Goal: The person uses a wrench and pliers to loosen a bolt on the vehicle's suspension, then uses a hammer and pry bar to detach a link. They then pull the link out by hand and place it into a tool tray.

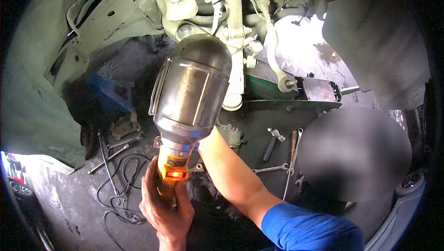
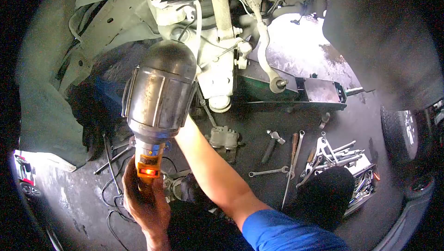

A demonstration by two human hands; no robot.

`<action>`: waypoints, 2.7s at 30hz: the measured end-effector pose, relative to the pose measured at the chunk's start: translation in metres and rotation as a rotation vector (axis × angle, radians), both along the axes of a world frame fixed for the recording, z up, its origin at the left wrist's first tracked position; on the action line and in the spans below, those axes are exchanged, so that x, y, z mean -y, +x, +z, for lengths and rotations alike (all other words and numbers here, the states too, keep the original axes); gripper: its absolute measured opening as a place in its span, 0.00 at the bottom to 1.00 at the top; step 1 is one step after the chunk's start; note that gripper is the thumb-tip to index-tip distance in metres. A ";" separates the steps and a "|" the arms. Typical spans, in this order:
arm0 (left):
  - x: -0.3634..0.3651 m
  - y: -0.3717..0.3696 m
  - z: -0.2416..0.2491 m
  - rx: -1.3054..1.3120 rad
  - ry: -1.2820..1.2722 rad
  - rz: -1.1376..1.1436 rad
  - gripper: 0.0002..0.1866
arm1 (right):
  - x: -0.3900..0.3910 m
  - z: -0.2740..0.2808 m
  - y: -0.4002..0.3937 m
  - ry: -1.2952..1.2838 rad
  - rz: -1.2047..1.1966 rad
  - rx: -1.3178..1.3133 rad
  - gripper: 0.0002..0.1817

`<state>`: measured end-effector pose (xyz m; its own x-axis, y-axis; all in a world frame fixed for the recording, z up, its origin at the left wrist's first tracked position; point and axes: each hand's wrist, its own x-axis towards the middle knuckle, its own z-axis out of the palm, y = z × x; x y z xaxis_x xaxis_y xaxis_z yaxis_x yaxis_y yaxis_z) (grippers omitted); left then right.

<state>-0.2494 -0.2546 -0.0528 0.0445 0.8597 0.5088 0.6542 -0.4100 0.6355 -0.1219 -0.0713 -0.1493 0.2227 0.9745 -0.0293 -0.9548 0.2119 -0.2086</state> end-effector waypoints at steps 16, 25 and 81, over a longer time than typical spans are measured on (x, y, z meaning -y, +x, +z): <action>-0.001 0.022 0.000 -0.012 -0.003 -0.015 0.28 | 0.003 -0.005 0.022 0.122 0.140 -0.107 0.24; -0.002 0.021 -0.002 -0.001 -0.048 -0.001 0.27 | -0.008 -0.016 0.011 0.097 0.135 -0.143 0.24; -0.004 0.012 -0.007 0.052 -0.012 0.001 0.28 | -0.013 -0.017 0.018 0.110 0.185 -0.160 0.26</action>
<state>-0.2369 -0.2510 -0.0595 0.0176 0.8659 0.4999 0.6207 -0.4014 0.6735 -0.1041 -0.0580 -0.1664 0.0418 0.9974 0.0581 -0.9983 0.0440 -0.0374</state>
